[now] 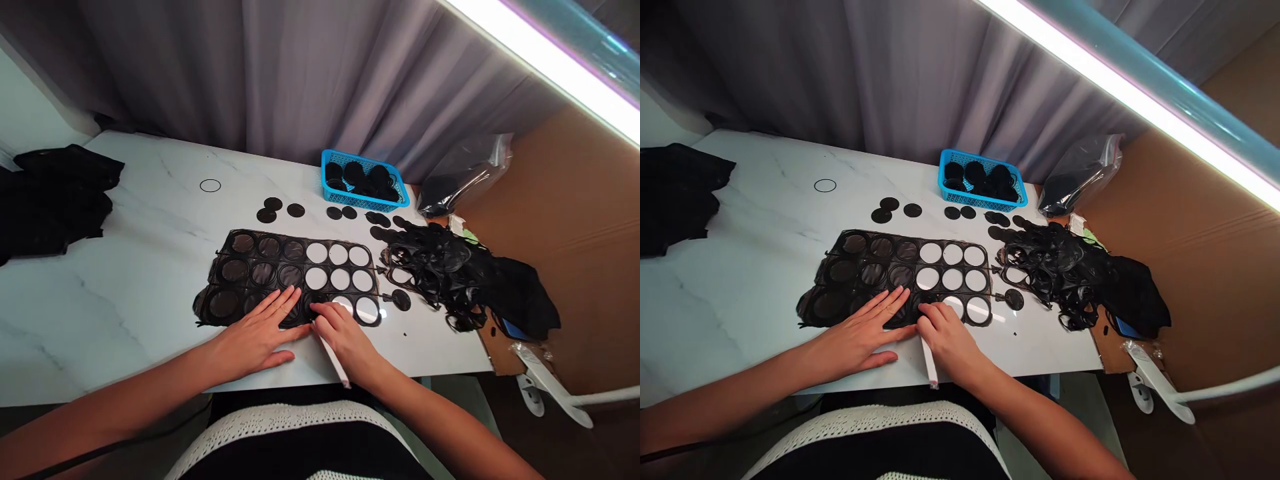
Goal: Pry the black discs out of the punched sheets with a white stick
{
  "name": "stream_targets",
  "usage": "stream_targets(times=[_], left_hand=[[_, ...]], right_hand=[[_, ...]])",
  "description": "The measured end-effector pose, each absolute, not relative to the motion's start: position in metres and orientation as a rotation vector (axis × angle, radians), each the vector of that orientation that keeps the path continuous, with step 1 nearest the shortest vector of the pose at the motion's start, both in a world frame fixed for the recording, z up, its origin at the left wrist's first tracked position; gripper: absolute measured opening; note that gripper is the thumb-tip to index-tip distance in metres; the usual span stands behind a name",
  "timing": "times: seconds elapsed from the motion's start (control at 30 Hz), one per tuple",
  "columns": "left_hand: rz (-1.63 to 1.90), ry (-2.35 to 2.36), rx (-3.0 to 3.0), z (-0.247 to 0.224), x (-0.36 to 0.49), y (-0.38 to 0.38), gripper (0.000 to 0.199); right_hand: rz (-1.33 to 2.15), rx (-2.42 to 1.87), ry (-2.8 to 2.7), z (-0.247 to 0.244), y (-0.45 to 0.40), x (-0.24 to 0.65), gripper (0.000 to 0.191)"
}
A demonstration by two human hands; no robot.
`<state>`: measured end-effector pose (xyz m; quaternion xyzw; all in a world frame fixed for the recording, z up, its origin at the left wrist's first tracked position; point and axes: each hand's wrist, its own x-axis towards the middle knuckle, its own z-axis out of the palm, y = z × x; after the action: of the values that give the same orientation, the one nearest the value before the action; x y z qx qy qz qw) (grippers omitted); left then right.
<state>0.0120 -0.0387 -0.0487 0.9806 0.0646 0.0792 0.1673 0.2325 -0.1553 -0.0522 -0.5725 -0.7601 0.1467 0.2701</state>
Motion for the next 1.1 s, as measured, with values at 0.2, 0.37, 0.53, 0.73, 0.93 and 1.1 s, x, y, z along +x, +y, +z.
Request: stream_targets(times=[0.2,0.37,0.53,0.73,0.93,1.1], left_hand=[[0.215,0.171,2.784,-0.045,0.013,-0.038,0.056],[0.171,0.220,2.833,-0.044,-0.004,-0.038,0.066],[0.209,0.318,2.863,-0.051,-0.035,-0.040,0.065],[0.198,0.316,2.864,-0.048,-0.043,-0.041,0.061],[0.158,0.312,2.868,-0.048,-0.042,-0.040,0.063],[0.175,0.308,2.871,-0.049,-0.042,-0.041,0.063]], right_hand=[[0.032,-1.887,-1.518,-0.032,-0.125,0.292,0.017],[0.222,-1.752,-1.690,-0.018,-0.104,0.276,0.012],[0.596,-1.462,-1.962,-0.033,-0.105,0.221,0.013],[0.852,-1.318,-1.901,-0.039,-0.109,0.211,0.016],[0.941,-1.355,-1.832,-0.036,-0.109,0.211,0.019],[0.943,-1.358,-1.849,-0.035,-0.109,0.209,0.020]])
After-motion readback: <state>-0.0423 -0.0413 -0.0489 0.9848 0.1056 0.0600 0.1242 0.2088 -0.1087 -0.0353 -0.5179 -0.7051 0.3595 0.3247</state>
